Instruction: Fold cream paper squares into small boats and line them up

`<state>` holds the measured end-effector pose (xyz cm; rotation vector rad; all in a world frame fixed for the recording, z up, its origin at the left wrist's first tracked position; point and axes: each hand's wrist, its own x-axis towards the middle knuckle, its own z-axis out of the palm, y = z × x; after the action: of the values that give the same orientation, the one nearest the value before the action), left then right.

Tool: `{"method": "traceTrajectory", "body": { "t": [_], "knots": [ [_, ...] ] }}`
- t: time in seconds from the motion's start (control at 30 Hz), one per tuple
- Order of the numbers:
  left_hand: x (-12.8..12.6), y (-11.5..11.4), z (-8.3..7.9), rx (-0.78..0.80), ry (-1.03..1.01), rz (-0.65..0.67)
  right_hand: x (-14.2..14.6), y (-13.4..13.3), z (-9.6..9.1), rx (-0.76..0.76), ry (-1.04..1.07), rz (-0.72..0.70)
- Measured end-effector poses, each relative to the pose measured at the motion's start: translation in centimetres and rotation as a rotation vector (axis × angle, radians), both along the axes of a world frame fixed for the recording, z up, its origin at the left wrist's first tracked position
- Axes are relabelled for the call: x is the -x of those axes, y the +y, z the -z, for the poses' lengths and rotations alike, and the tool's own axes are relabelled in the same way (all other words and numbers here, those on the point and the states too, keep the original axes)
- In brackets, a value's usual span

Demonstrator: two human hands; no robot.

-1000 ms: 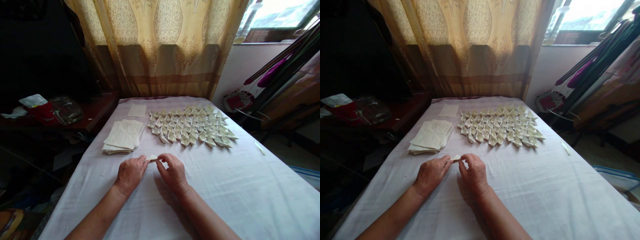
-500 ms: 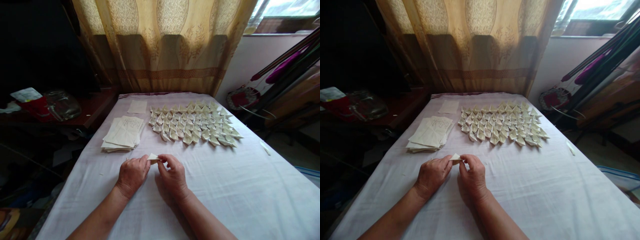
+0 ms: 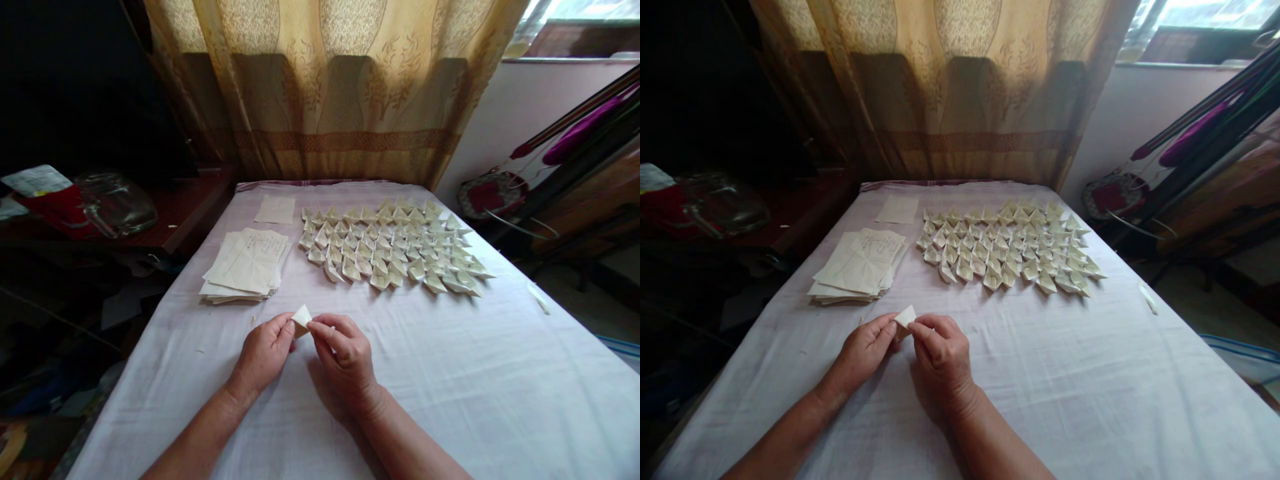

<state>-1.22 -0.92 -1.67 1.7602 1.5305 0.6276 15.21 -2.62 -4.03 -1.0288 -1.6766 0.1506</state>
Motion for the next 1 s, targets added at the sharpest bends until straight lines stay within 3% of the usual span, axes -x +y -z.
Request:
{"method": "traceTrajectory", "body": {
  "t": [0.13, 0.3, 0.63, 0.77, 0.9, 1.0],
  "knots": [
    [0.3, 0.2, 0.4, 0.279, -0.361, -0.033, 0.0, 0.0, -0.2, -0.035, -0.079, -0.013],
    [0.2, 0.1, -0.1, 0.389, -0.583, -0.014, 0.1, -0.1, -0.2, -0.025, -0.146, -0.036],
    [0.0, 0.0, 0.2, 0.399, -0.578, -0.067, 0.2, -0.1, 0.0, 0.031, -0.2, -0.105],
    [0.1, 0.0, 0.5, 0.421, -0.61, -0.104, 0.1, -0.3, -0.1, 0.057, -0.077, -0.121],
    [0.1, -0.1, 0.3, 0.424, -0.639, -0.079, -0.6, 0.0, 0.1, 0.206, 0.154, -0.017],
    [-0.1, -0.2, -0.1, 0.425, -0.601, 0.02, -1.3, 0.5, 0.1, 0.43, 0.296, -0.067]
  ]
}}
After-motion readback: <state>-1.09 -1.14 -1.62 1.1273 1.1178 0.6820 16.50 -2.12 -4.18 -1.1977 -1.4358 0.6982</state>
